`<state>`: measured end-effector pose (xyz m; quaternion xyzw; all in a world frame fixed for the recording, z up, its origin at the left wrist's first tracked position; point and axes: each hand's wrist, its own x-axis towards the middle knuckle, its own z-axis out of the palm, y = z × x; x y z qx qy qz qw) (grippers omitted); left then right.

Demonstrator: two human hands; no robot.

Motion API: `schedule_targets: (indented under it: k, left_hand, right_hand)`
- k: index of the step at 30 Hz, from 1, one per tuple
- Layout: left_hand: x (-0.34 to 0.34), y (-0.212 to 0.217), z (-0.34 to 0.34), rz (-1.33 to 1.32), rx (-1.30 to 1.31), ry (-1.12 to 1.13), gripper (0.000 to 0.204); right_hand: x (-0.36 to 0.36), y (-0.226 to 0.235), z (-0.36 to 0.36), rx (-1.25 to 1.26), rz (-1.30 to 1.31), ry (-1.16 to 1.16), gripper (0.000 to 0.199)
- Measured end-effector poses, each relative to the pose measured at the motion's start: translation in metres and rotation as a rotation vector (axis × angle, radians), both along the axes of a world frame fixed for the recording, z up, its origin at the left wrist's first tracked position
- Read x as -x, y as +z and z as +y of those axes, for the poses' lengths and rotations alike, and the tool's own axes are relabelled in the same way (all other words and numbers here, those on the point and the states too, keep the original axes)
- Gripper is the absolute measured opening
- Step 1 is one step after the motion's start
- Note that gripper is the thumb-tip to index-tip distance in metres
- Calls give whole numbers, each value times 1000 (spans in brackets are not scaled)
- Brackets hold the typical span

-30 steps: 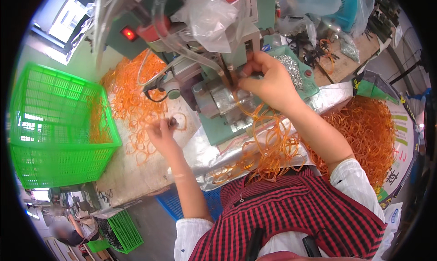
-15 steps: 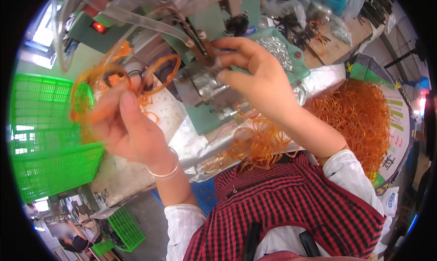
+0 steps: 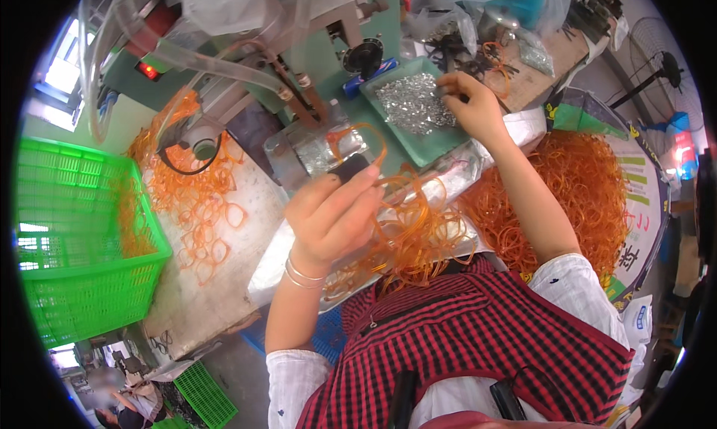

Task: The person repeatedly picks up orange cable loops and small metallic connectors, inserts the connectors into the cable ends, and places the finished assemblies into a green basket. The process is continuous and repetitive throughout the clip.

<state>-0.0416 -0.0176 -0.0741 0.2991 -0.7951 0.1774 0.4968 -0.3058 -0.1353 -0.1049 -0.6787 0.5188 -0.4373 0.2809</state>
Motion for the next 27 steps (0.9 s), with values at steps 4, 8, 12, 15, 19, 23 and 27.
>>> schedule_targets:
  k: [4,8,12,15,19,23,27]
  left_hand:
    - [1,-4,-2,-8,-2,4,25]
    - [2,-2,4,-21,-65,6,33]
    - [10,-14,26,151,-243,-31,39]
    - [0,-28,67,200,-204,183,37]
    - [-75,-19,110,364,-97,847,22]
    - [-189,19,136,232,-383,1180,18]
    - [-274,-90,152,309,-1084,1163,24]
  right_hand:
    - [-2,-13,27,59,319,46,16]
    - [-10,-19,31,174,476,5,10]
    - [-15,-20,19,298,647,66,7]
    - [-17,-41,21,390,558,61,11]
    - [-9,-32,22,334,329,-71,20]
    - [-26,-7,23,310,286,21,15]
    - [-37,-18,1,332,261,32,14]
